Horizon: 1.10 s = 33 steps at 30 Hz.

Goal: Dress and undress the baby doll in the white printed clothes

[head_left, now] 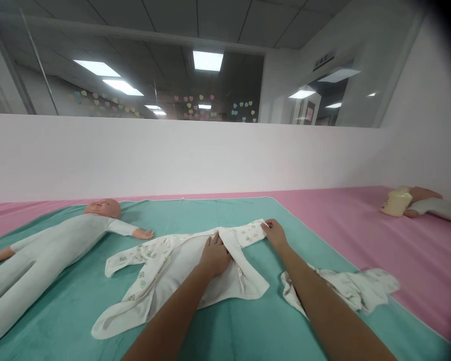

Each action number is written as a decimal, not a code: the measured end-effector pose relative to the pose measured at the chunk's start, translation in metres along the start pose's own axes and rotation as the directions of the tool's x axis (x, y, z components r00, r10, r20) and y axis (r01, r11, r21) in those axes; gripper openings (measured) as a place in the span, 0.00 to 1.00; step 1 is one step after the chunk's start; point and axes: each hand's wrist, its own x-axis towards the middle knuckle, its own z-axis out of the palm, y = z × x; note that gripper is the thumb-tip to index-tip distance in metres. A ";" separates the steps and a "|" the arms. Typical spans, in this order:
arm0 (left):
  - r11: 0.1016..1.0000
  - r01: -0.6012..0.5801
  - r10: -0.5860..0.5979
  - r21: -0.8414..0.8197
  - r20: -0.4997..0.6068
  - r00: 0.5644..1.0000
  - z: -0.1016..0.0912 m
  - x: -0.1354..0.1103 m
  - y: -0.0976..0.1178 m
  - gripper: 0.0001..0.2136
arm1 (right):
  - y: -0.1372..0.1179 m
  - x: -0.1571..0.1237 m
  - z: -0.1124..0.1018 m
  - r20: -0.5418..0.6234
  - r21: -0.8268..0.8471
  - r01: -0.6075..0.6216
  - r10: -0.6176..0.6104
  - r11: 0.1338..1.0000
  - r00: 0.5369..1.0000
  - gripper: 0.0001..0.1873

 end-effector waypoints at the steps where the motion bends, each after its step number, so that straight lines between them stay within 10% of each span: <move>1: 1.000 0.001 -0.001 0.003 0.004 1.000 0.000 0.000 0.000 0.26 | 0.000 0.000 -0.001 -0.009 -0.015 -0.005 0.005 1.000 1.000 0.13; 23: 1.000 -0.009 0.009 0.021 0.010 1.000 -0.002 0.000 0.000 0.25 | -0.003 -0.001 -0.001 -0.068 0.156 -0.132 0.144 0.979 0.987 0.14; 33: 1.000 -0.011 0.010 0.020 0.020 1.000 -0.004 0.000 0.001 0.25 | -0.008 -0.008 -0.004 -0.001 -0.111 -0.044 0.044 0.993 0.999 0.17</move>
